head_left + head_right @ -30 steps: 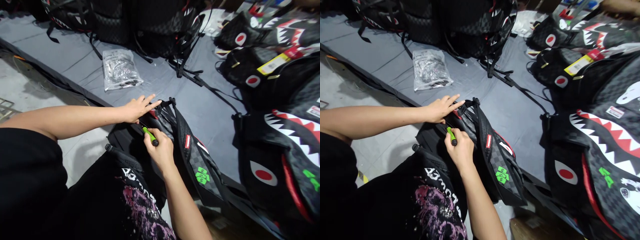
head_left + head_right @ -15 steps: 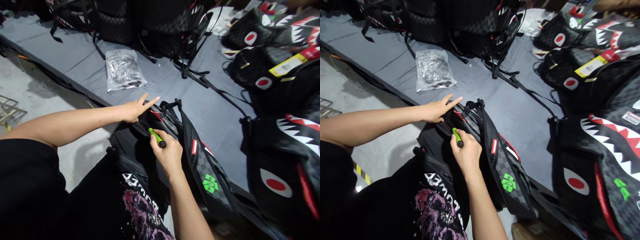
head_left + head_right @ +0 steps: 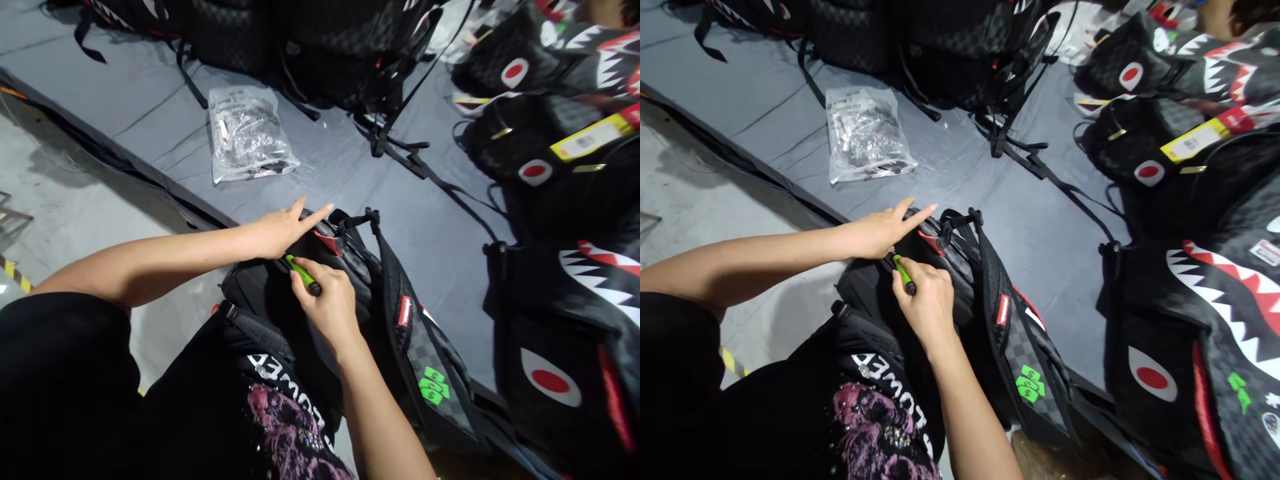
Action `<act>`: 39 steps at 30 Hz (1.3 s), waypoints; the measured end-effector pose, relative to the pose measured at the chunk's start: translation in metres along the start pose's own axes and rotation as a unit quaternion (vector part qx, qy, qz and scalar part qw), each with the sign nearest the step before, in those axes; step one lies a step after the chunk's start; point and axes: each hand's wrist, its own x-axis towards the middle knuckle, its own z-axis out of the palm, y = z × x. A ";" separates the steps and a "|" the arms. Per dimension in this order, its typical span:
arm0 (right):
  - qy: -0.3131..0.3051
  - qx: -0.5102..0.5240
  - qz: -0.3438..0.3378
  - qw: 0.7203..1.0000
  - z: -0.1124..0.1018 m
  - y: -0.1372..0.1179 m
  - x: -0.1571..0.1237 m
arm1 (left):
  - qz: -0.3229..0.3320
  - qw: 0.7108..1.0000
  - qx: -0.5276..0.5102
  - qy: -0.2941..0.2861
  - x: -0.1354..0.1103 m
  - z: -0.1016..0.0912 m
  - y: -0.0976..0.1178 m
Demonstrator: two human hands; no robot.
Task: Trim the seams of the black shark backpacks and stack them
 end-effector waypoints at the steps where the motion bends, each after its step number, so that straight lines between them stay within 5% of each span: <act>1: 0.008 0.003 -0.002 1.000 0.000 0.000 0.000 | 0.001 1.000 -0.004 0.000 0.001 -0.001 0.000; 26: -0.052 0.073 -0.009 0.996 -0.011 0.000 0.003 | 0.022 0.998 -0.058 0.000 -0.001 -0.006 -0.003; 39: -0.064 0.012 0.000 0.998 -0.012 -0.004 0.003 | 0.043 0.995 -0.088 0.010 0.003 0.002 -0.006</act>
